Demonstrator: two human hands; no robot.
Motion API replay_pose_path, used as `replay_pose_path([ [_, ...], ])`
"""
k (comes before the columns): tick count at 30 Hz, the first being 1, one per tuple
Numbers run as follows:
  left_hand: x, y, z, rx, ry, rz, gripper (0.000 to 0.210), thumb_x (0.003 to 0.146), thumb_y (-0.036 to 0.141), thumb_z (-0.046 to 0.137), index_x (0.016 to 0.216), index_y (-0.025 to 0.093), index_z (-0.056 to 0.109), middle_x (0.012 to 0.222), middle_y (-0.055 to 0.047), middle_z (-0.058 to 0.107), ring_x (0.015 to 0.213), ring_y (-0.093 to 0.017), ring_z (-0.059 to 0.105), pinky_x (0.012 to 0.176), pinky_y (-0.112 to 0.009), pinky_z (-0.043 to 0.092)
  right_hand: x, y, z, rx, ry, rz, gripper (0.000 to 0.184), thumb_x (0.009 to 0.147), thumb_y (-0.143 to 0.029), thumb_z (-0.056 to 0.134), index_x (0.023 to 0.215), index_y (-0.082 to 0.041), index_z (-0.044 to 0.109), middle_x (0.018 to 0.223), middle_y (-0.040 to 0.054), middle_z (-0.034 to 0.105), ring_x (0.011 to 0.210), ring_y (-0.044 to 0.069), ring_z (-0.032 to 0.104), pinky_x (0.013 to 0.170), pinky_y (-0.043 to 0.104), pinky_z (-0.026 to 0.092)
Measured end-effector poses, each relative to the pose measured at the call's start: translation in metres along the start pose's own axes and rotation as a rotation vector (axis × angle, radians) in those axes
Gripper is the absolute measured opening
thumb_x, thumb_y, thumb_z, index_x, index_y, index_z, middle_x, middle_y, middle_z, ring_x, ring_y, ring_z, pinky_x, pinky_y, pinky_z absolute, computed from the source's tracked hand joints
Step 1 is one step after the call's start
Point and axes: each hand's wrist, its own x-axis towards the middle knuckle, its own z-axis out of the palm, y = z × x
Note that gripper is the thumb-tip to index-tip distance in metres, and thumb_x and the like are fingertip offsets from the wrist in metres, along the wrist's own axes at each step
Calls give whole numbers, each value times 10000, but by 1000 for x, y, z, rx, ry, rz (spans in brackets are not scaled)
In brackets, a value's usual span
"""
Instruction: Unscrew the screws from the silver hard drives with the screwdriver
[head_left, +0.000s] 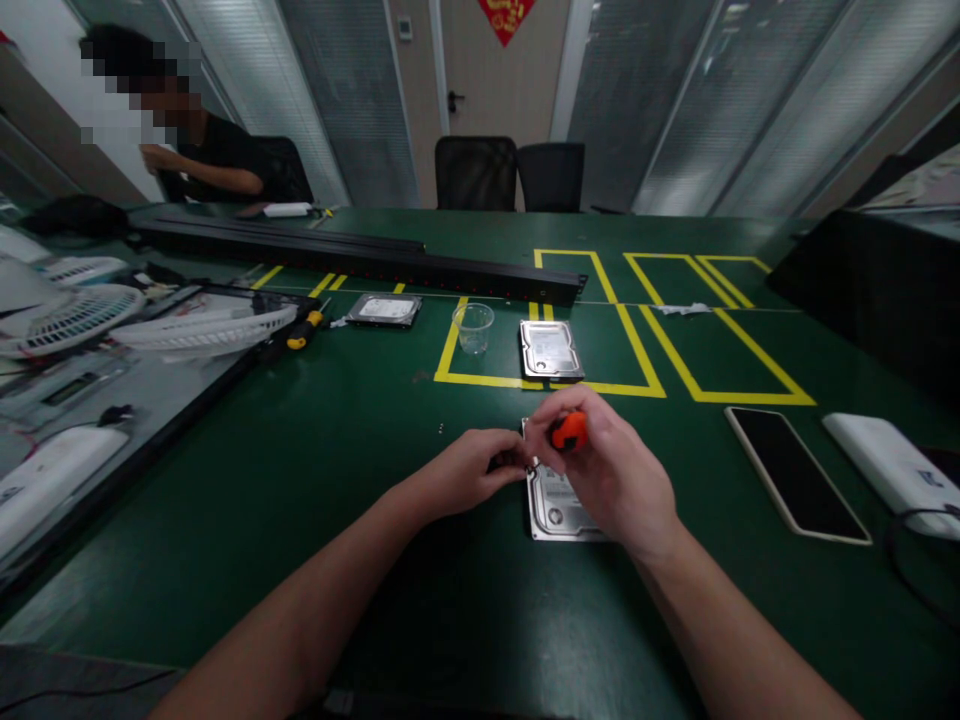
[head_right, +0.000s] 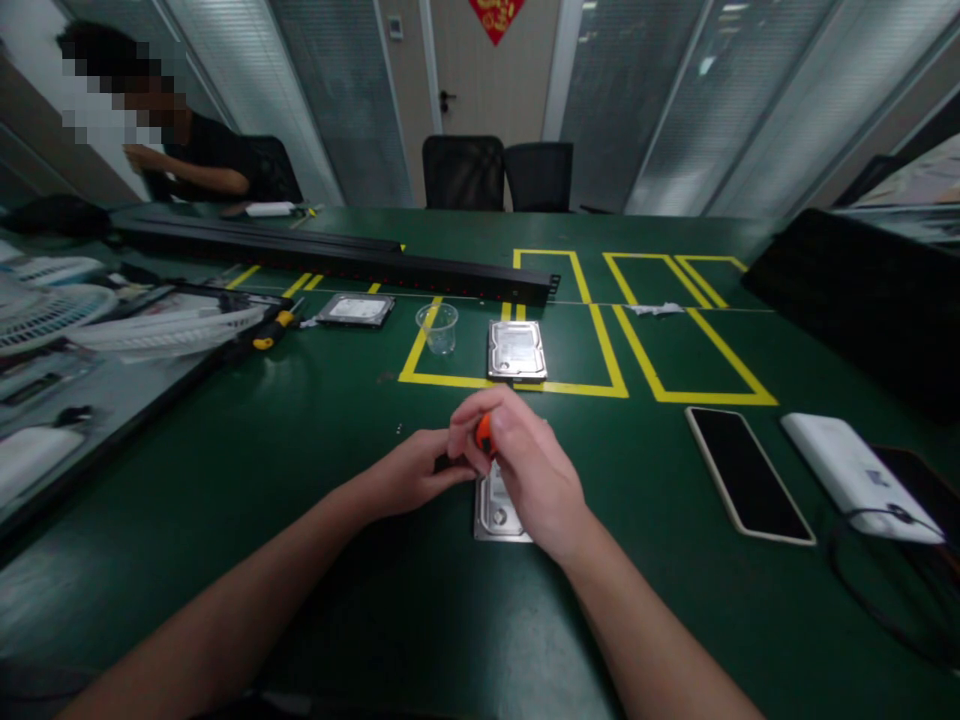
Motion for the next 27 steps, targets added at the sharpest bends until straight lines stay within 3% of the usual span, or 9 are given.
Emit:
replay_pose_path([
  [2,0,0,0,2,1,0,74,974,155,704,1041,169,734,1035,-55,767,959,-208,709,886,-315,535,0,-1,0,-20,2,-11,345,1073,-436,507,957,-184,712,837,49,641,684,169,486,646,348,397],
  [6,0,1,0,-18,11,0,86,968,142,710,1045,171,731,977,-29,760,891,-184,701,799,-271,520,-1,3,-3,27,-10,-20,141,1012,-326,668,932,-224,613,944,33,671,740,167,583,674,337,440],
  [9,0,0,1,-21,12,-3,98,972,148,710,1064,172,734,1004,-36,769,892,-187,704,801,-278,520,-1,5,-3,39,-1,-16,144,984,-277,726,967,-246,586,963,14,689,705,143,565,642,309,421],
  [11,-1,-1,1,-16,7,-2,77,982,155,702,1052,166,734,1039,-52,773,932,-199,710,850,-301,527,-1,4,-3,13,-1,-21,124,1023,-359,664,1009,-237,643,924,27,685,678,146,513,624,315,399],
  [14,0,-2,1,6,7,13,50,986,168,704,1028,157,730,1015,-54,765,934,-204,706,855,-306,522,0,1,-3,-64,-27,-44,376,1076,-472,509,938,-192,718,844,60,657,723,187,527,681,361,436],
  [17,0,-2,1,19,17,16,65,985,182,712,1043,165,735,970,-38,758,891,-195,700,795,-285,512,-1,3,-4,-67,-42,-23,233,1040,-412,620,922,-214,650,914,48,667,769,185,590,722,359,475],
  [20,0,0,0,25,16,2,61,981,172,712,1037,162,734,975,-41,765,890,-200,704,783,-284,507,-4,8,-4,-20,-49,-13,190,994,-359,720,978,-248,567,938,15,664,704,146,558,633,302,422],
  [23,0,0,1,8,13,9,58,984,164,708,1035,165,735,1015,-46,771,932,-205,710,824,-294,517,-5,10,-4,-65,-42,-28,226,1034,-458,636,1002,-238,597,831,8,604,675,153,472,604,307,352],
  [27,0,-3,2,-7,-2,-4,64,991,179,704,1038,169,747,1051,-57,778,951,-205,713,867,-311,529,-5,8,-6,-161,-11,-33,374,1072,-523,508,892,-219,631,746,14,533,684,181,447,640,344,349],
])
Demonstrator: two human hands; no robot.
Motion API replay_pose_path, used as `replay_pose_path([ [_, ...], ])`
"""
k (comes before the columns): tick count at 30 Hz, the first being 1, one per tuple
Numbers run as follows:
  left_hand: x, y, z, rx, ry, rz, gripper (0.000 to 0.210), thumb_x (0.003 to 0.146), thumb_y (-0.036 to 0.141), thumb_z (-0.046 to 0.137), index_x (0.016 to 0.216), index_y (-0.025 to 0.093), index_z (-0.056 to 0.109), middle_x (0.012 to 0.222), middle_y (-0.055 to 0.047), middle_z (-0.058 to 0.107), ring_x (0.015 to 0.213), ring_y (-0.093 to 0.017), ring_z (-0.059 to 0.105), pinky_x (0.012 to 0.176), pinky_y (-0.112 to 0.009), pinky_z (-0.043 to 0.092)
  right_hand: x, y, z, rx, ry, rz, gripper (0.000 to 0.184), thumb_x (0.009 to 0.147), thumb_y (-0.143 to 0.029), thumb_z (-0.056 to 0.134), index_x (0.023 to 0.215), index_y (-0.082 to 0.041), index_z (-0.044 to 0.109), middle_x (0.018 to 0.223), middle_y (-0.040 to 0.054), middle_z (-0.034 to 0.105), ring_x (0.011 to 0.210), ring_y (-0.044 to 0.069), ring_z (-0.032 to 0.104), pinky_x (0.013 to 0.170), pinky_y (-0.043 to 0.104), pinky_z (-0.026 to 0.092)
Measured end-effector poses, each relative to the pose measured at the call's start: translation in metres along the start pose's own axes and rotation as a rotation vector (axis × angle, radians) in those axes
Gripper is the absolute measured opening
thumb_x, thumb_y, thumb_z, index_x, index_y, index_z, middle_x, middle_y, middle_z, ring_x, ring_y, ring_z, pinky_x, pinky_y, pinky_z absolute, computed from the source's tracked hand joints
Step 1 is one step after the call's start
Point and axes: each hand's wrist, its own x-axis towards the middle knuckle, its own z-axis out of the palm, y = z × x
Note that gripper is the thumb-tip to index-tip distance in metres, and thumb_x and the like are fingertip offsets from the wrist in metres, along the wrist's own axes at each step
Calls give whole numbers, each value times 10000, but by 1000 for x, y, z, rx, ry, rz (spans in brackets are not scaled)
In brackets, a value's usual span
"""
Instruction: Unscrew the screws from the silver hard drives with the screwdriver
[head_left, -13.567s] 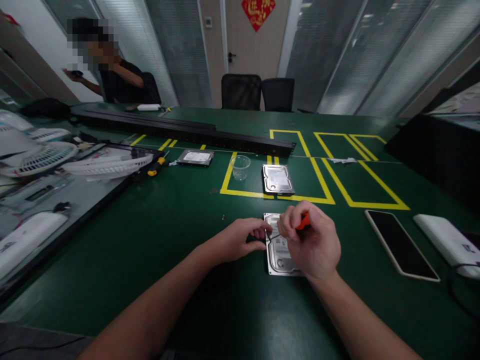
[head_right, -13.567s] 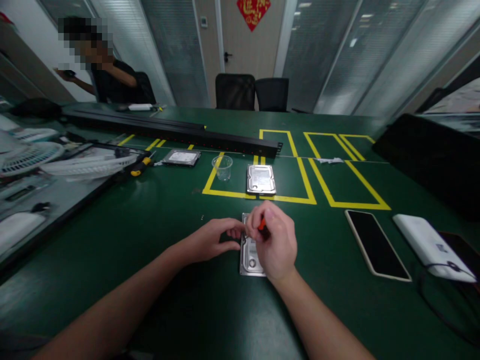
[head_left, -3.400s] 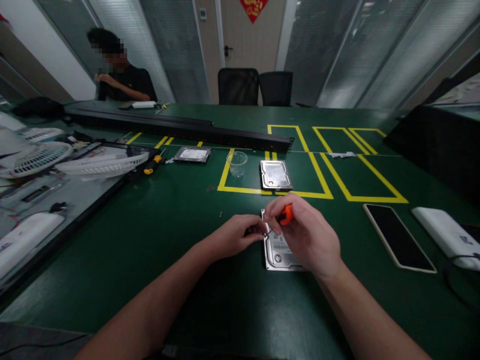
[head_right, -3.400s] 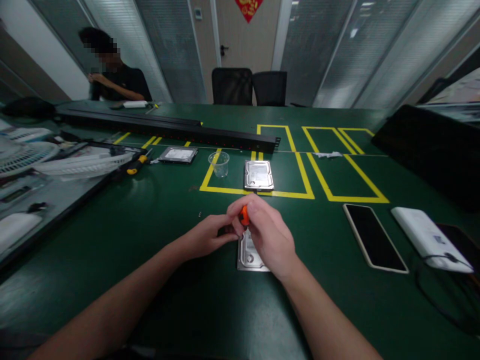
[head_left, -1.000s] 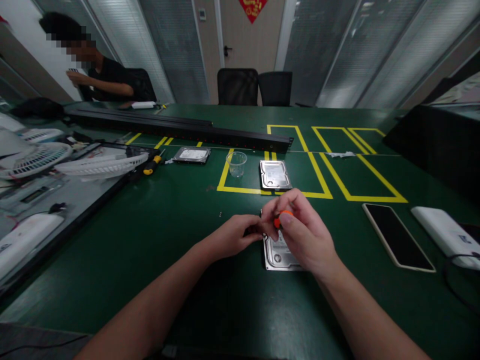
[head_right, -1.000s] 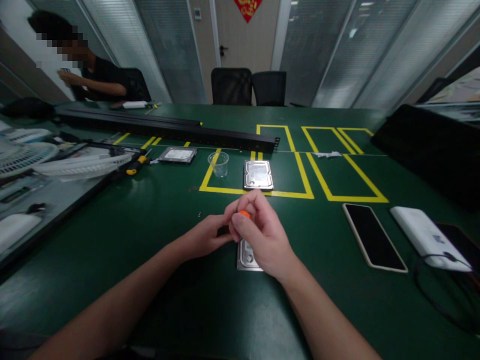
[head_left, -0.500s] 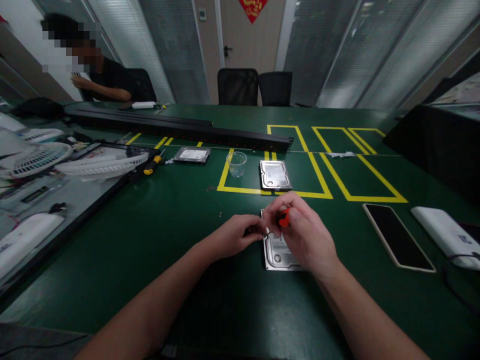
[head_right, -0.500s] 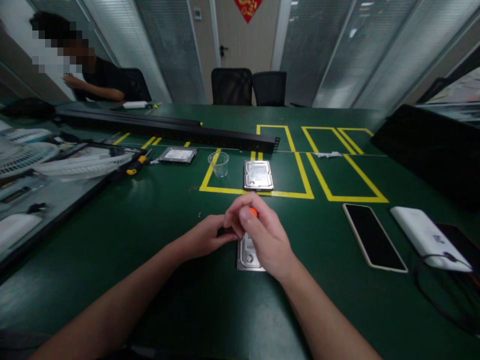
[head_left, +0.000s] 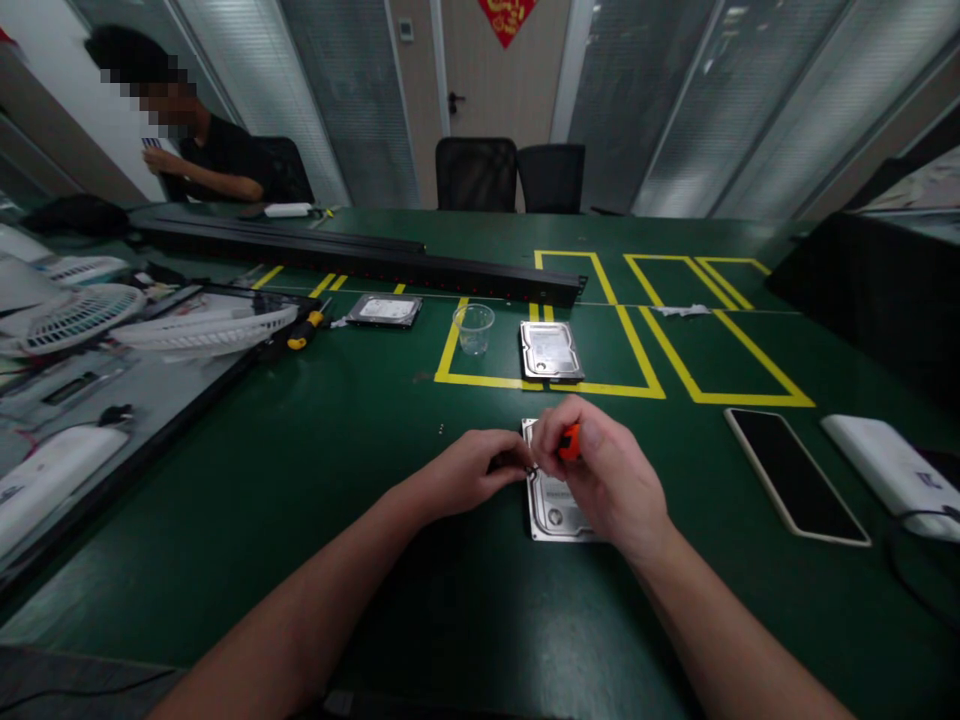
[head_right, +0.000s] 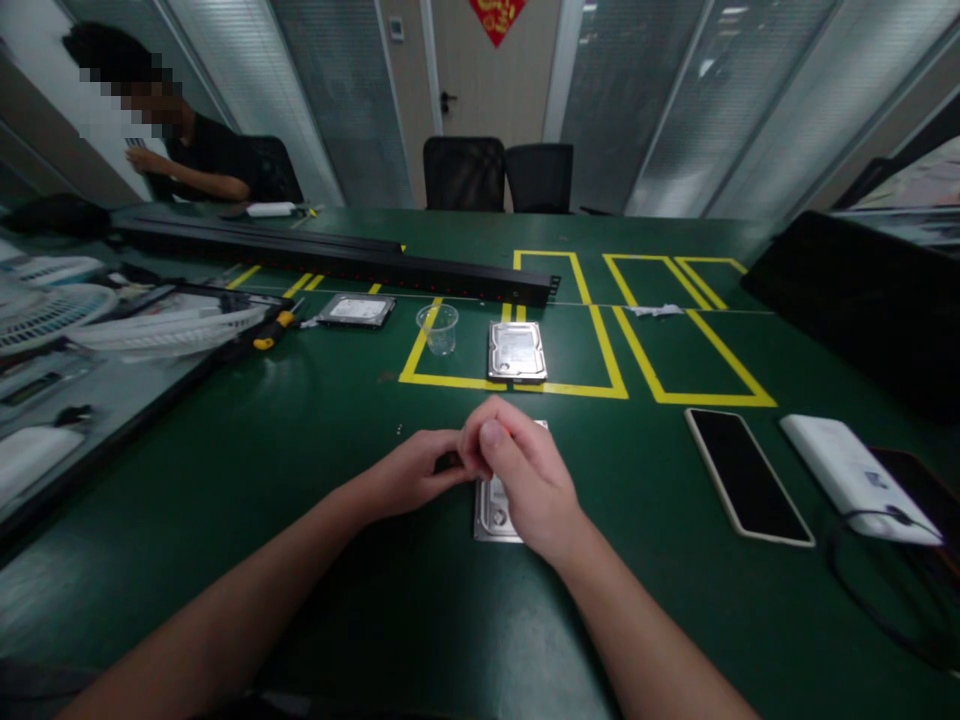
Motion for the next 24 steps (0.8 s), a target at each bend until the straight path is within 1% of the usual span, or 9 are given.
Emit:
replay_pose_path([
  [5,1,1,-1,-3,-17,-18,94,987,171,703,1069,162,748,1026,-56,769,917,-197,701,834,-302,522,0,-3,-2,-17,3,-6,384,1079,-507,491,865,-222,634,744,22,527,693,196,462,657,361,351],
  [11,1,5,-1,35,-26,-18,106,966,144,711,1068,153,734,958,-42,739,855,-176,667,781,-277,505,0,-14,-4,50,12,-58,362,1078,-479,504,870,-225,655,734,22,525,692,201,464,657,367,347],
  [13,0,6,-7,67,-30,-17,124,963,140,705,1082,167,728,955,-36,729,848,-171,662,774,-270,510,1,-25,-9,43,45,-104,363,1076,-481,508,874,-226,671,731,24,527,686,201,464,650,369,346],
  [15,-4,7,-21,147,2,-31,143,971,143,685,1101,187,722,983,-34,728,860,-171,662,781,-272,514,0,-37,-17,-11,87,-152,375,1076,-486,504,870,-230,683,720,26,529,679,203,467,644,373,347],
  [18,-14,9,-52,349,154,-88,107,998,194,649,1081,201,717,1033,-45,724,900,-189,656,808,-293,507,-3,-51,-36,-209,141,-254,357,1064,-491,532,877,-232,689,730,36,549,685,209,484,640,380,354],
  [19,-17,9,-63,413,213,-125,102,1008,216,636,1069,198,715,1030,-49,721,903,-196,654,810,-300,504,-5,-53,-44,-321,167,-296,335,1063,-476,544,880,-231,682,744,39,554,693,210,491,637,379,352],
  [21,-24,8,-80,540,286,-236,114,1014,252,621,1005,192,716,987,-55,703,879,-209,644,797,-319,493,-10,-50,-62,-602,206,-395,281,1070,-411,540,894,-227,660,766,39,555,698,207,505,630,378,350],
  [23,-28,6,-89,607,296,-362,147,1006,302,634,964,192,722,958,-60,699,857,-221,640,766,-329,481,-15,-40,-80,-848,176,-456,228,1069,-348,524,916,-224,639,761,31,559,660,195,511,606,374,355],
  [24,-29,5,-90,619,282,-422,163,997,327,649,944,192,724,950,-64,703,848,-226,642,747,-329,477,-18,-33,-88,-919,208,-502,212,1063,-318,520,909,-222,631,756,31,565,657,196,527,608,376,367],
])
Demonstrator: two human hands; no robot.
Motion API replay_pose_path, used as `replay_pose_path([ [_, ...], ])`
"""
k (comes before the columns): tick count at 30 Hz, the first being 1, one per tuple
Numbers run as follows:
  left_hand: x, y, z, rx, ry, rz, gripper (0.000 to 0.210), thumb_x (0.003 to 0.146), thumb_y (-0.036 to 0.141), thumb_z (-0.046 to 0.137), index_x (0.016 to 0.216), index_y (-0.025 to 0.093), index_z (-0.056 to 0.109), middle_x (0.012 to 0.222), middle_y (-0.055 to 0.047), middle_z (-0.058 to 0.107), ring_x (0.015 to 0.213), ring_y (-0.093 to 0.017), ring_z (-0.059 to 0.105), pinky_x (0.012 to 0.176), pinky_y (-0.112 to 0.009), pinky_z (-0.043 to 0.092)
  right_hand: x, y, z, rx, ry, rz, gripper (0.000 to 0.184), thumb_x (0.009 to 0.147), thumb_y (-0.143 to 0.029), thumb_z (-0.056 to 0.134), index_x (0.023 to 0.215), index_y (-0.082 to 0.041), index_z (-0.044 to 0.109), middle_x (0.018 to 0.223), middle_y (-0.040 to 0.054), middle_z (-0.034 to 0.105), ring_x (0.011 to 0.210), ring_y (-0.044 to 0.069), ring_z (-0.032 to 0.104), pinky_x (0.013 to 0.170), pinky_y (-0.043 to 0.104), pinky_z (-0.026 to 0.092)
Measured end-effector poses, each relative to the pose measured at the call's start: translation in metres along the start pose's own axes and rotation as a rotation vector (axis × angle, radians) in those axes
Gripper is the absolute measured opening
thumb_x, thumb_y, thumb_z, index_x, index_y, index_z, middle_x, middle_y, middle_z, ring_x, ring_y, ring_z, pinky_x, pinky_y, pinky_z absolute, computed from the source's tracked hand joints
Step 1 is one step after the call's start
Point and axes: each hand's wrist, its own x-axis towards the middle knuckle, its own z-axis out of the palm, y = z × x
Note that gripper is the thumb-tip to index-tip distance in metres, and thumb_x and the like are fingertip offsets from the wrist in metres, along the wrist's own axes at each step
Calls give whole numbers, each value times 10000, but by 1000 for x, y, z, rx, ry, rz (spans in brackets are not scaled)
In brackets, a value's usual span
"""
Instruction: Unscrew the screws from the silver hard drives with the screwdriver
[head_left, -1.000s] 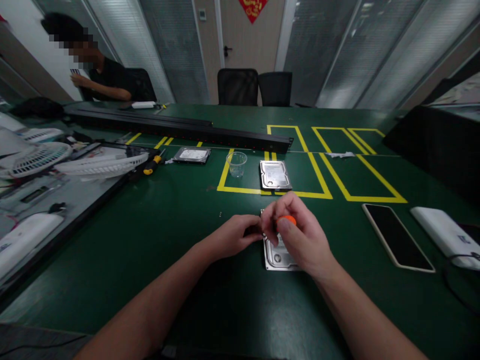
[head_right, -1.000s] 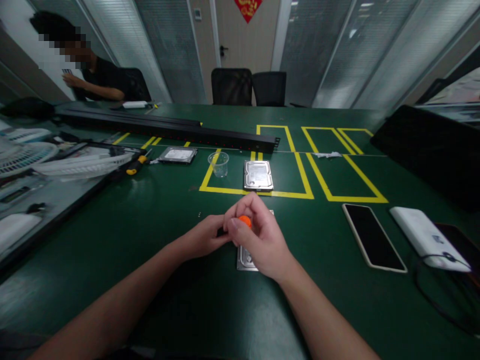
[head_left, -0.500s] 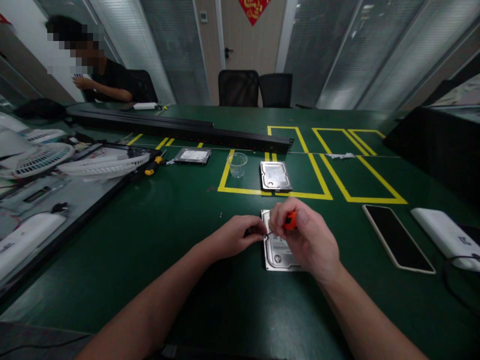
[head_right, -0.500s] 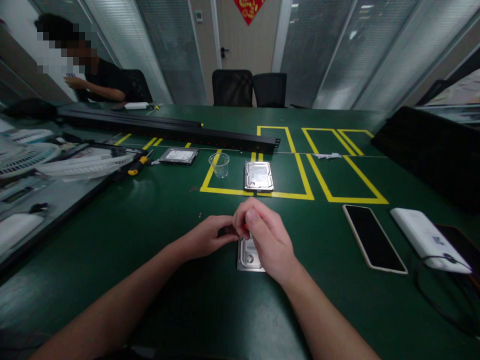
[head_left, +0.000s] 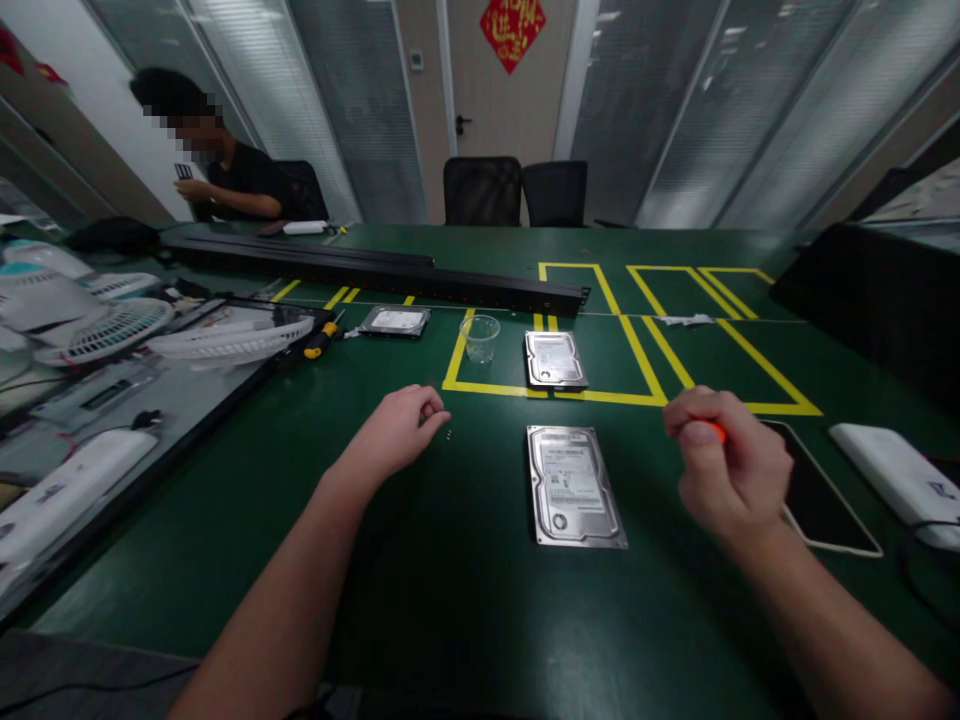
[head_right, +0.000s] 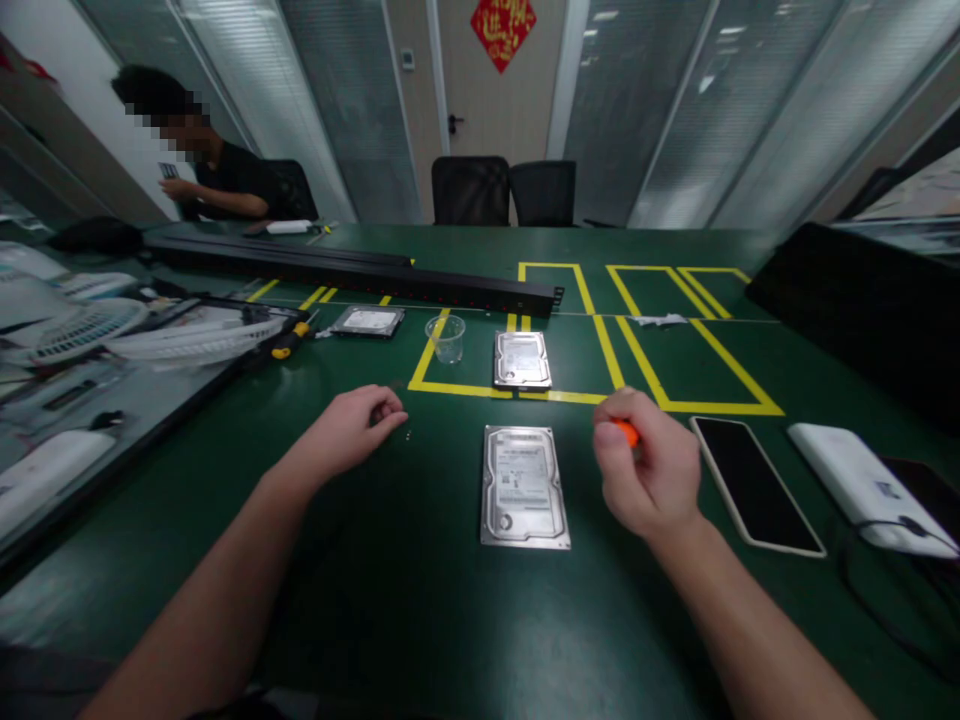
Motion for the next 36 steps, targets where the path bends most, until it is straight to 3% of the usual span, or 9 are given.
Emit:
replay_pose_path([
  [5,0,6,13,60,-133,-157,248,961,427,699,876,194,710,936,-85,734,809,-246,659,659,-320,450,-22,28,1,-165,122,16,165,1022,-240,543,873,-228,611,729,29,574,617,204,528,601,383,385],
  [19,5,19,26,129,-125,-224,179,1013,214,595,856,175,672,935,-97,736,865,-250,689,760,-354,479,-22,26,-4,-260,124,47,152,1006,-199,551,862,-228,587,706,6,538,587,177,501,597,369,387],
  [23,2,35,22,36,-76,-32,137,1024,207,580,945,172,686,992,-85,705,894,-237,659,796,-353,492,-21,24,-3,-251,123,62,142,1007,-198,555,874,-236,583,716,12,549,596,181,507,603,372,391],
  [26,-2,66,27,-110,-76,197,120,1033,202,575,968,177,673,960,-58,680,864,-214,633,777,-333,490,-21,23,-3,-242,120,78,147,1015,-216,550,873,-240,577,714,10,546,602,183,509,609,367,394],
  [29,-3,104,41,-155,-162,366,98,1032,173,586,963,178,655,993,-57,684,913,-211,625,803,-323,495,-20,21,-4,-237,90,90,162,1026,-235,539,867,-240,566,723,10,553,620,185,518,623,356,402],
  [33,6,142,66,-93,-270,576,121,1065,154,554,991,172,649,1037,-61,699,993,-220,627,903,-345,497,-15,17,-7,-251,-90,151,207,1049,-291,527,855,-230,567,709,3,553,618,173,530,628,328,399],
  [36,13,151,81,-49,-284,643,107,1068,170,571,996,170,650,1042,-62,694,1017,-231,628,918,-353,496,-9,16,-6,-300,-265,231,272,1044,-378,553,823,-221,579,709,8,581,638,175,559,643,315,392],
])
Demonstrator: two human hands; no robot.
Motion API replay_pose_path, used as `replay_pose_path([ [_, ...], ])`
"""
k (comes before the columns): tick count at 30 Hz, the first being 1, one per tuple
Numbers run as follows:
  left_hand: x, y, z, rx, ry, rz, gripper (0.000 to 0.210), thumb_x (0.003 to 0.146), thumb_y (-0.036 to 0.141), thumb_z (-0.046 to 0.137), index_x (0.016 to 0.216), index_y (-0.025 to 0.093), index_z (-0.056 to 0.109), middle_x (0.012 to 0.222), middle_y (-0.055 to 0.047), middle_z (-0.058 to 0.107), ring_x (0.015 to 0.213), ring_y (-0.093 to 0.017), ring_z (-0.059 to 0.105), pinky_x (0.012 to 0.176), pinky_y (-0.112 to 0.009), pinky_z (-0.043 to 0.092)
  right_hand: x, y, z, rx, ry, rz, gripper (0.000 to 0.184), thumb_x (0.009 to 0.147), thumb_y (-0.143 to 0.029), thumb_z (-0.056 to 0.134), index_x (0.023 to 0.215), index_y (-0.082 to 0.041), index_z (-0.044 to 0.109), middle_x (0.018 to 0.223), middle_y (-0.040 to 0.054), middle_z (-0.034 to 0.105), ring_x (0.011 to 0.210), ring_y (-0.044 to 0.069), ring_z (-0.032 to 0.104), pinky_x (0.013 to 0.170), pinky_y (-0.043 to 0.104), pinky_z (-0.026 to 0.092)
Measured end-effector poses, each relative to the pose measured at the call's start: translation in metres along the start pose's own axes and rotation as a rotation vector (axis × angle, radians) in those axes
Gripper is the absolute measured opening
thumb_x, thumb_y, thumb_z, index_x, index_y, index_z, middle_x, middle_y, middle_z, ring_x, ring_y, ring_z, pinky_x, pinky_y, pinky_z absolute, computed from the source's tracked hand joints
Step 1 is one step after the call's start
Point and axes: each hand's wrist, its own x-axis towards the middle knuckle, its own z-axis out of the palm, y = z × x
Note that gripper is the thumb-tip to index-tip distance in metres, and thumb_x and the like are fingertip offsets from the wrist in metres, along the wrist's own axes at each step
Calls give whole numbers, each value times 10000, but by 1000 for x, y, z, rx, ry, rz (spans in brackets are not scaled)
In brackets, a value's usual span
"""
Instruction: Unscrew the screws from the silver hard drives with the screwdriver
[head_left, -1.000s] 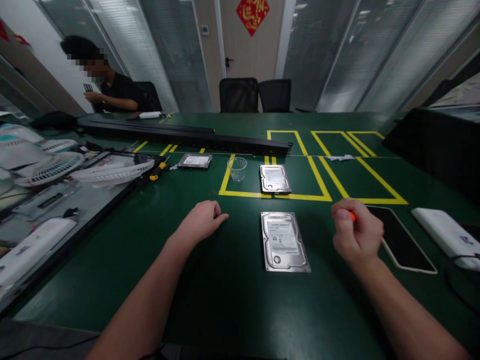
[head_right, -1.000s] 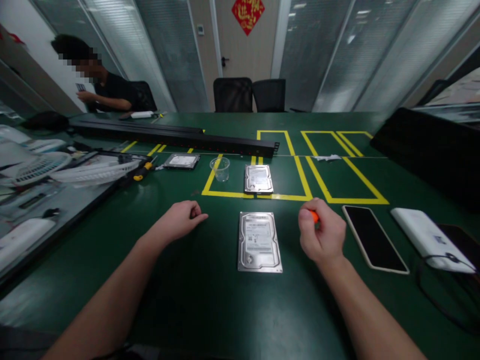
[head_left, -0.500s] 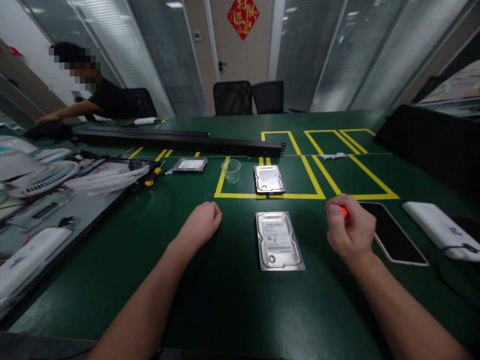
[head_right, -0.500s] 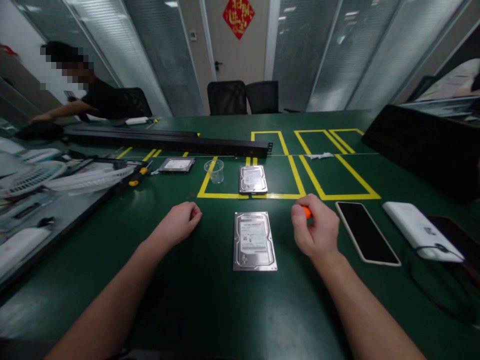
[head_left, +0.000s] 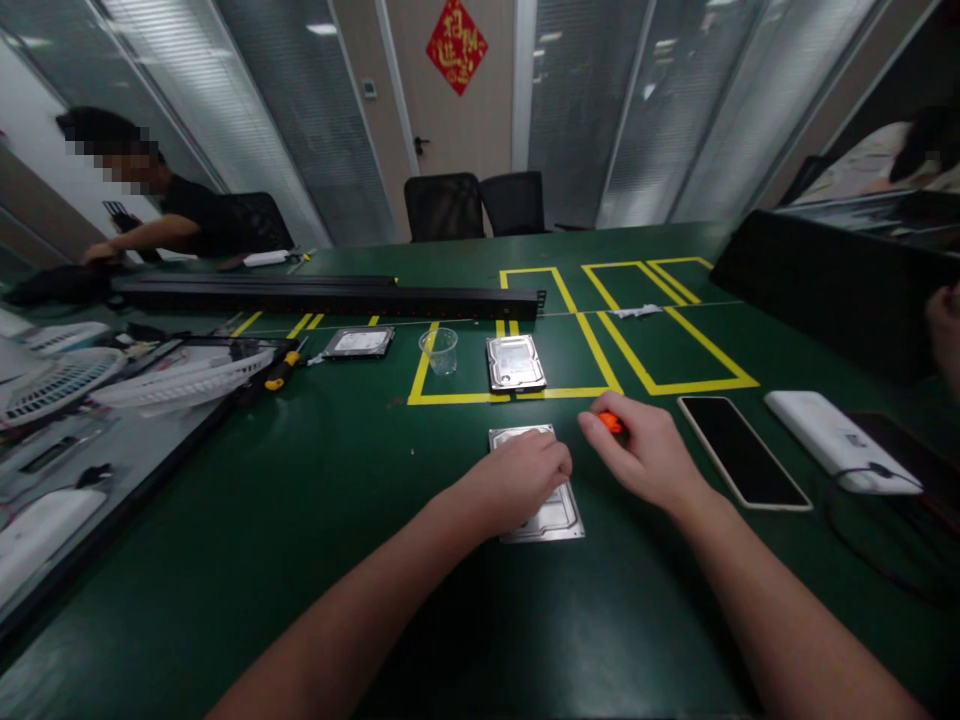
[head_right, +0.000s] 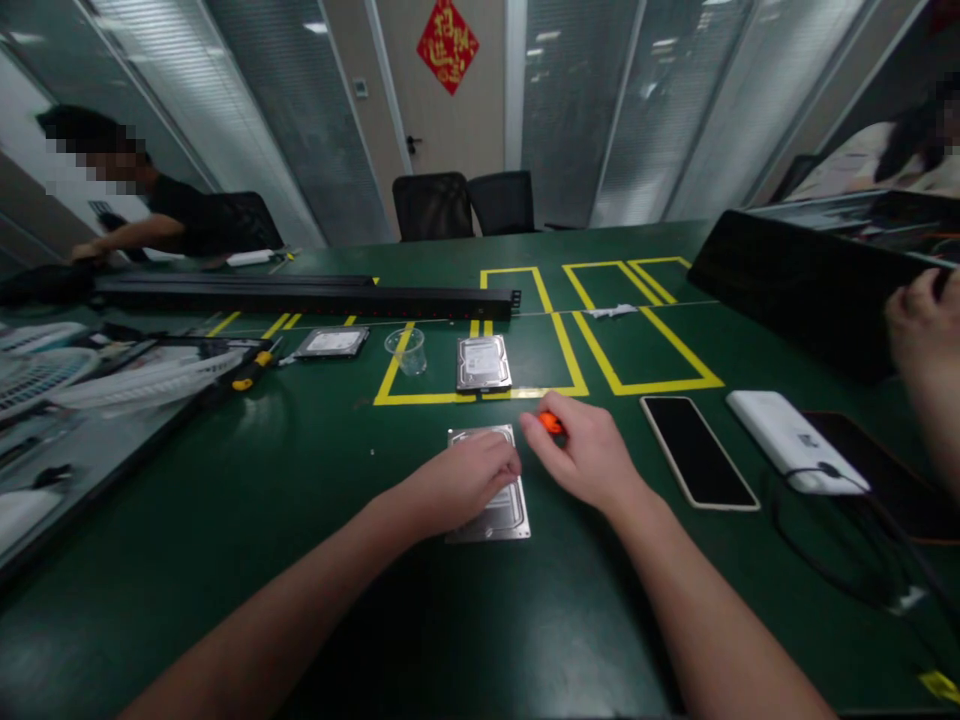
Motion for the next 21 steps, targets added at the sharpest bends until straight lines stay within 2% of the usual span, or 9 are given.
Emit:
replay_pose_path([
  [4,4,-6,10,19,29,8,109,1065,164,572,983,179,643,1032,-53,674,1004,-228,625,902,-349,497,6,1,-1,-89,-245,106,278,1006,-424,610,814,-223,596,732,25,651,667,194,598,653,309,374],
  [7,3,-10,14,16,36,-5,137,1075,168,553,982,182,653,1036,-53,668,999,-225,625,901,-346,499,7,4,-5,-81,-453,136,172,982,-314,620,836,-227,651,769,36,707,708,209,637,654,304,370],
  [10,3,-10,16,4,38,-7,141,1083,179,549,1012,178,670,1040,-56,674,1009,-227,629,928,-354,501,6,5,-10,-12,-603,135,127,963,-231,622,881,-233,719,826,35,756,766,213,677,689,300,397],
  [15,3,-7,14,-50,42,-39,146,1084,184,563,1017,170,692,1059,-62,685,1039,-232,635,960,-365,503,4,2,-11,49,-719,137,122,968,-245,651,915,-233,759,876,36,792,806,218,708,722,298,430],
  [21,2,-5,12,-86,60,-55,147,1075,172,581,986,163,698,1031,-62,696,1001,-224,633,940,-356,511,5,1,-4,-16,-742,157,138,959,-258,670,866,-213,762,845,68,796,782,234,718,697,305,440],
])
